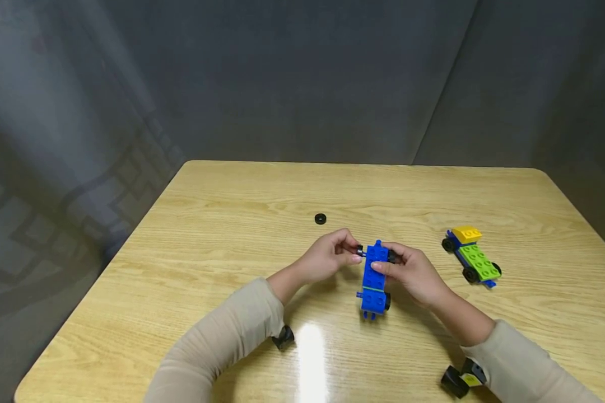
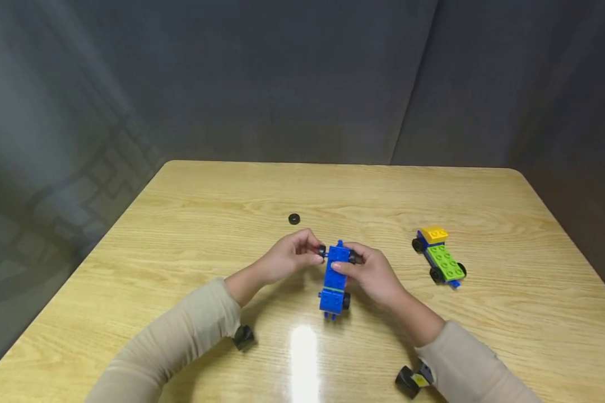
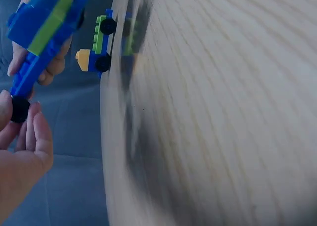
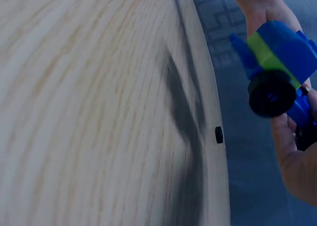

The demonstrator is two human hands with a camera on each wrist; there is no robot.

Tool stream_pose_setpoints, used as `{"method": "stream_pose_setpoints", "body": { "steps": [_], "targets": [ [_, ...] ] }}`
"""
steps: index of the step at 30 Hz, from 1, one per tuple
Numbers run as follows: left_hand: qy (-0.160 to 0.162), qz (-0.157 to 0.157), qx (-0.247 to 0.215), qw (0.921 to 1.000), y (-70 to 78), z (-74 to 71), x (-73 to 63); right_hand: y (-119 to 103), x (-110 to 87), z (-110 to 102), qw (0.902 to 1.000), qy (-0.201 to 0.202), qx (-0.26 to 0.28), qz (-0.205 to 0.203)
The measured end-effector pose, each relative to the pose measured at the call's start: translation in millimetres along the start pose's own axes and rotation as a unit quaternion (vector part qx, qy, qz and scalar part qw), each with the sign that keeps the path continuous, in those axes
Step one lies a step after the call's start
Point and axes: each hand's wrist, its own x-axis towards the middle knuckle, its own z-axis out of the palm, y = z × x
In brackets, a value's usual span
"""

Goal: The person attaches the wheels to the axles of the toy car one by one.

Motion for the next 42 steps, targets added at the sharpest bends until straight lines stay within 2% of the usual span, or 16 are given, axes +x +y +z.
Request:
{"method": "stream_pose_setpoints", "body": {
  "steps": [5, 10, 18, 21, 26, 29, 34, 36, 38, 42],
  "targets": [
    [0.005, 0.002, 0.042, 0.9991, 15.6, 1.1, -7.3, -1.6, -0.8, -0.2, 0.9999, 0.003, -0.011, -0.01],
    [0.011, -0.011, 0.047, 0.9988, 15.6, 2.5, -8.1, -1.5, -1.0, 1.5, 0.9997, 0.012, -0.009, -0.021],
    [0.015, -0.004, 0.016, 0.9998, -10.7, 7.5, 5.7, 0.3, -1.4, 0.7, 0.9995, 0.02, 0.007, -0.025],
    [0.014, 0.0, 0.01, 0.9999, -14.1, 8.8, 7.3, 2.2, -1.0, 0.8, 0.9993, 0.024, 0.008, -0.028],
    [0.01, 0.001, 0.012, 0.9999, -14.3, 10.6, 7.0, 4.5, -0.4, 1.9, 0.9992, 0.02, 0.018, -0.031],
    [0.005, 0.003, 0.015, 0.9999, -11.1, 12.4, 6.2, 3.3, -2.3, 2.2, 0.9991, 0.021, 0.005, -0.037],
    [-0.001, 0.004, 0.001, 1.0, 13.2, 9.7, 0.3, -8.7, -4.3, 0.5, 0.9988, 0.021, -0.02, -0.038],
    [-0.005, 0.005, -0.002, 1.0, 15.0, 7.8, 2.6, -12.2, -2.9, -1.0, 0.9991, 0.015, -0.018, -0.034],
    [-0.01, 0.003, -0.009, 0.9999, 10.9, 6.5, 6.2, -13.3, -1.4, -2.8, 0.9994, 0.009, -0.017, -0.028],
    [-0.018, -0.002, -0.052, 0.9985, -4.3, 5.6, 13.3, -12.9, 0.7, -6.3, 0.9998, -0.015, -0.003, -0.015]
  ]
}}
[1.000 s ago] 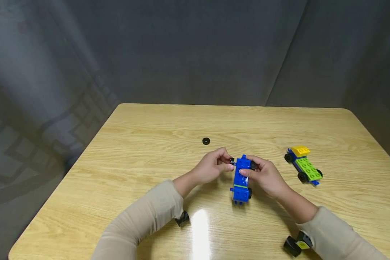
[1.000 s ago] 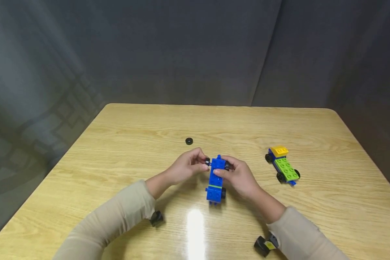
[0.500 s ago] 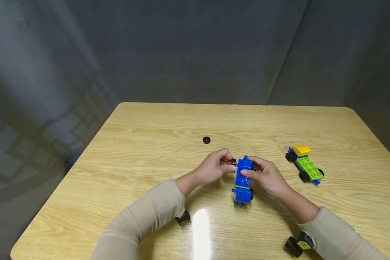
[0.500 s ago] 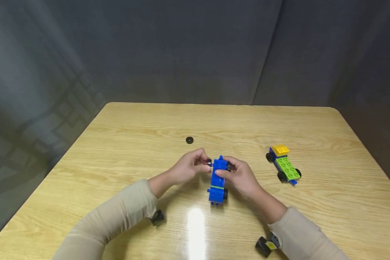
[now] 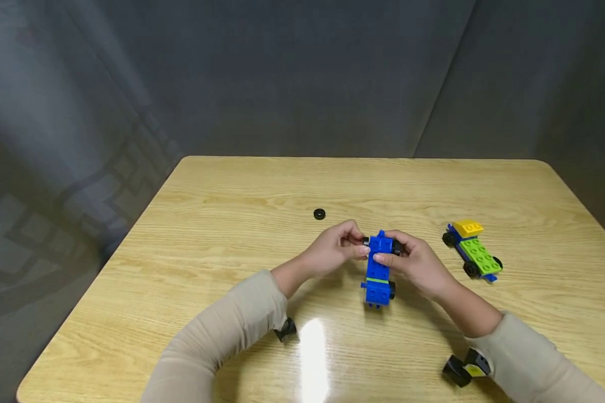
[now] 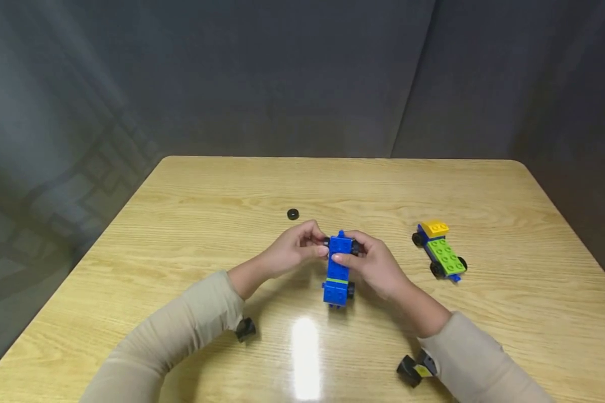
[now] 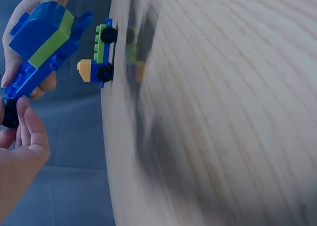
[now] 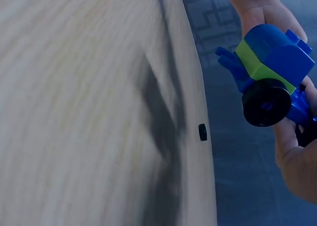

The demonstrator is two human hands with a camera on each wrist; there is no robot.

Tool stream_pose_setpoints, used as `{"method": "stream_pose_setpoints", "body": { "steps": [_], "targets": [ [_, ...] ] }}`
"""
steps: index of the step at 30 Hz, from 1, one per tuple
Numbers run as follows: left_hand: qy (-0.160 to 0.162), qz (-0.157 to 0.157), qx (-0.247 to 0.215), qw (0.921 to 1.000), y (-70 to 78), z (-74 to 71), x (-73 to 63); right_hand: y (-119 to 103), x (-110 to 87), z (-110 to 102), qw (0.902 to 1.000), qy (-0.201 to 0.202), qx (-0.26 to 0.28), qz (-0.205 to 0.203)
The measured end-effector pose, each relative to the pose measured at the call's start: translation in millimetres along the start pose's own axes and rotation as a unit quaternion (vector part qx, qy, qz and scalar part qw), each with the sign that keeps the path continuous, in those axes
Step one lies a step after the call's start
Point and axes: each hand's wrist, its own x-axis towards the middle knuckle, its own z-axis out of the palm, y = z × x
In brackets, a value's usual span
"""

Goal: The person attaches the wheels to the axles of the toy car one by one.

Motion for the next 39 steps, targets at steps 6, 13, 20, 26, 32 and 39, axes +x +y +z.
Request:
{"method": "stream_pose_setpoints", "body": {
  "steps": [6, 13, 20, 26, 32, 39],
  "targets": [
    [-0.005, -0.007, -0.065, 0.9978, -1.8, -2.6, 2.6, -1.6, 2.4, -1.9, 0.9996, -0.012, 0.017, 0.018],
    [0.0, -0.016, -0.07, 0.9974, 1.6, -3.0, 4.6, -3.3, 2.5, -1.8, 0.9994, 0.004, 0.012, 0.032],
    [0.012, -0.019, -0.085, 0.9962, 2.6, -0.9, 3.8, -4.0, 1.2, -1.6, 0.9986, 0.006, 0.041, 0.033],
    [0.027, -0.026, -0.094, 0.9949, 2.1, -0.2, 4.2, -4.6, -1.4, -3.8, 0.992, -0.048, 0.103, 0.055],
    [0.046, -0.036, -0.091, 0.9941, 0.5, -3.7, 7.0, -0.2, -3.2, -6.1, 0.9921, -0.077, 0.084, 0.052],
    [0.073, -0.047, -0.111, 0.99, -2.9, -6.5, 11.0, 5.6, -5.2, -6.4, 0.9914, -0.093, 0.08, 0.046]
  ]
}}
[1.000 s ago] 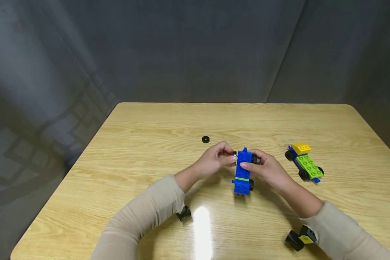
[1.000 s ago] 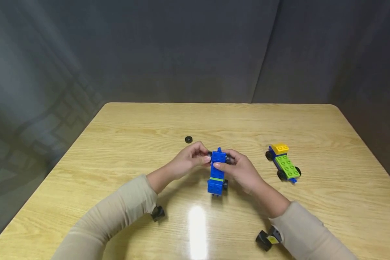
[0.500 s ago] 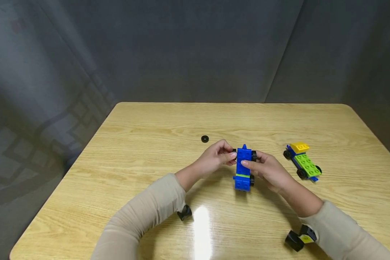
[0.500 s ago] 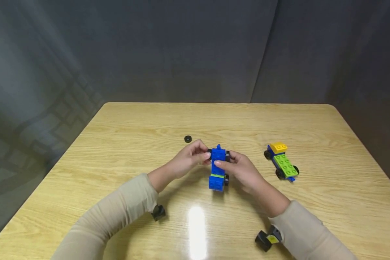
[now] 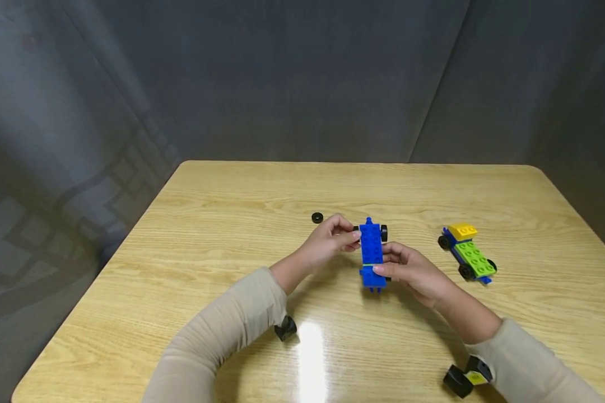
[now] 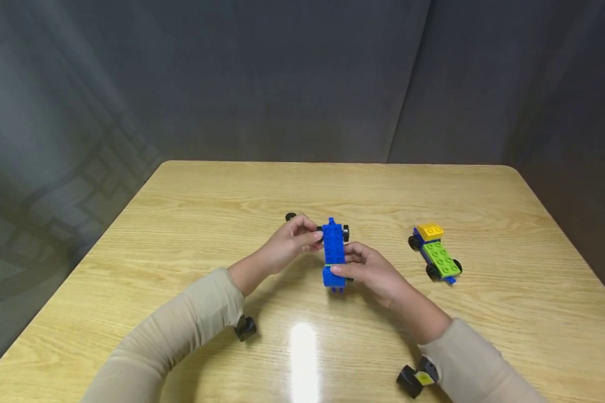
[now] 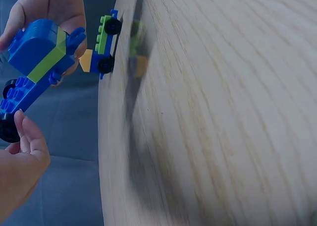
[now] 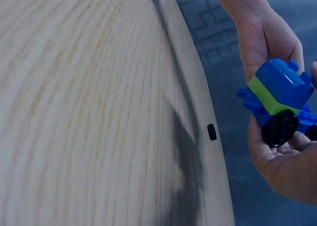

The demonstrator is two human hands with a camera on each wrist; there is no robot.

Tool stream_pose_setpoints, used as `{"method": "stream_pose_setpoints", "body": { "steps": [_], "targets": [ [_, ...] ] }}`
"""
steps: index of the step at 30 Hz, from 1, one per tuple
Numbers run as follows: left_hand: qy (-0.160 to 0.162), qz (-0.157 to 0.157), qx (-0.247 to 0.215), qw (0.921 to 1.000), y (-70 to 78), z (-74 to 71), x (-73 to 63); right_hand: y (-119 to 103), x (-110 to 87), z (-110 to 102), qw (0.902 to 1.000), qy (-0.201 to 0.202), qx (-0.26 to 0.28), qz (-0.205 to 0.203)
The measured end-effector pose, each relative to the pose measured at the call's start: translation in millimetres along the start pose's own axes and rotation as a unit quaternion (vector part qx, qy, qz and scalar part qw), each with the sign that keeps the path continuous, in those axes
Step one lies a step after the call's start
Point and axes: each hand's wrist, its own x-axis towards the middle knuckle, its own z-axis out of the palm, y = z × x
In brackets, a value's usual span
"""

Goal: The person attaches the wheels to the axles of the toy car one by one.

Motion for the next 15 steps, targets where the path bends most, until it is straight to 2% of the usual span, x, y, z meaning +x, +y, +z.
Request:
{"method": "stream_pose_setpoints", "body": {
  "steps": [8, 15],
  "targets": [
    [0.026, -0.008, -0.009, 0.9996, -2.2, -1.7, 2.7, 3.8, 1.9, 2.2, 0.9998, -0.004, -0.017, -0.011],
    [0.009, -0.027, 0.004, 0.9996, 1.2, -5.9, 3.3, 6.1, 2.7, 1.9, 0.9996, 0.005, -0.025, -0.008]
  ]
}}
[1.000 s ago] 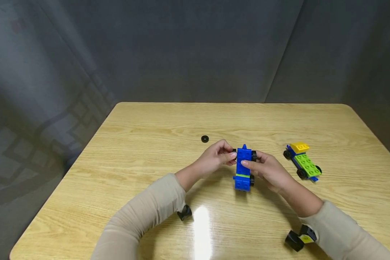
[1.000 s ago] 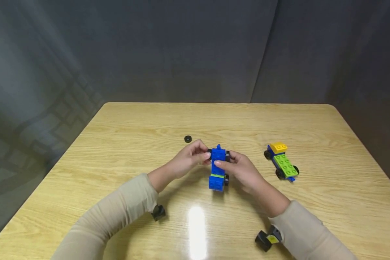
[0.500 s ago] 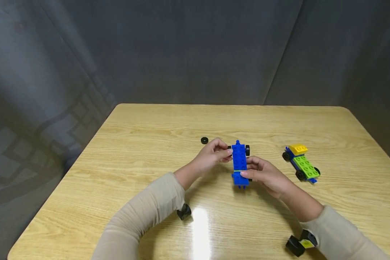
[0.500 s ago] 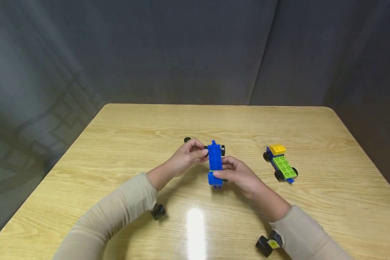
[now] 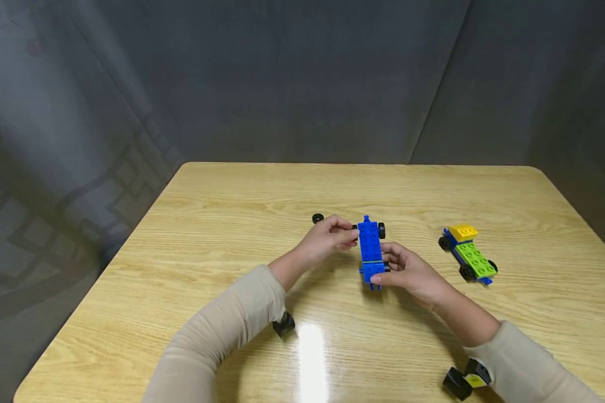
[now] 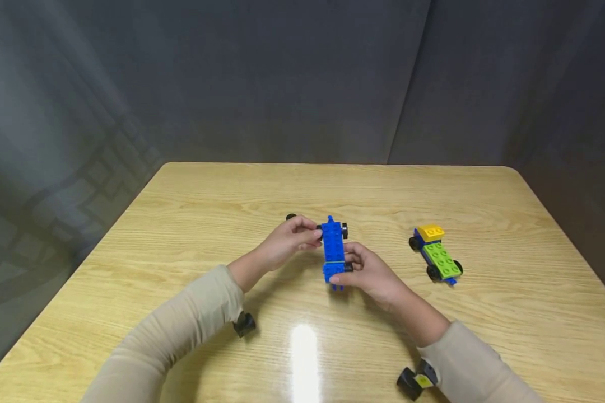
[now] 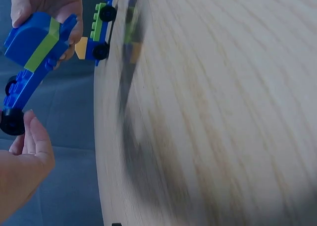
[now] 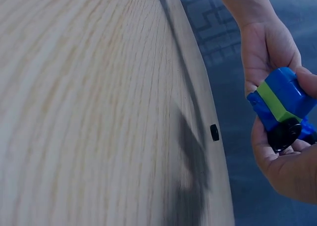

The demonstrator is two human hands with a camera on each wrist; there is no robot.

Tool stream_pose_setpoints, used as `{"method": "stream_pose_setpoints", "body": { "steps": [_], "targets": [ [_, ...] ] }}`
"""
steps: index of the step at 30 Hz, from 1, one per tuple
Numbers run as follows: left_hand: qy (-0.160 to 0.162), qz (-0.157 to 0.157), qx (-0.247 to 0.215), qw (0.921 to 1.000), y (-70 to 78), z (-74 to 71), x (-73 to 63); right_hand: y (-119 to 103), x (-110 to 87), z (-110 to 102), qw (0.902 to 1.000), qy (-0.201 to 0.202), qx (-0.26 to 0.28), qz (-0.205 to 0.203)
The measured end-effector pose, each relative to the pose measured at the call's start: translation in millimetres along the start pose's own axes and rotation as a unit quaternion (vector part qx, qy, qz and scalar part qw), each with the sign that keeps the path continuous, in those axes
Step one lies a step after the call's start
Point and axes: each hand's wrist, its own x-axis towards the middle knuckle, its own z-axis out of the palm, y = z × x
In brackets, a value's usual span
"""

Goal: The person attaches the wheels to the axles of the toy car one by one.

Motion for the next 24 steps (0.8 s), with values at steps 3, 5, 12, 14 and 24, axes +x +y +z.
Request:
{"method": "stream_pose_setpoints", "body": {
  "steps": [3, 5, 12, 14, 24],
  "targets": [
    [-0.006, -0.008, 0.025, 0.9997, 11.1, -1.5, -6.5, 0.1, 0.0, 0.4, 1.0, 0.008, 0.0, 0.004],
    [-0.008, -0.009, 0.035, 0.9993, 13.0, -4.3, -6.0, 0.0, 0.0, 0.9, 0.9999, 0.016, -0.001, 0.005],
    [0.016, 0.003, 0.047, 0.9988, -2.2, -20.6, 8.3, -0.8, -1.1, 1.7, 0.9991, 0.042, -0.008, 0.001],
    [0.029, 0.004, 0.056, 0.998, -3.4, -23.9, 9.8, -0.6, -1.4, 1.3, 0.9991, 0.042, -0.006, -0.002],
    [0.08, 0.006, 0.122, 0.9893, -7.3, -38.9, 16.5, 1.1, -3.1, -1.5, 0.9988, 0.045, -0.019, 0.005]
  ]
}}
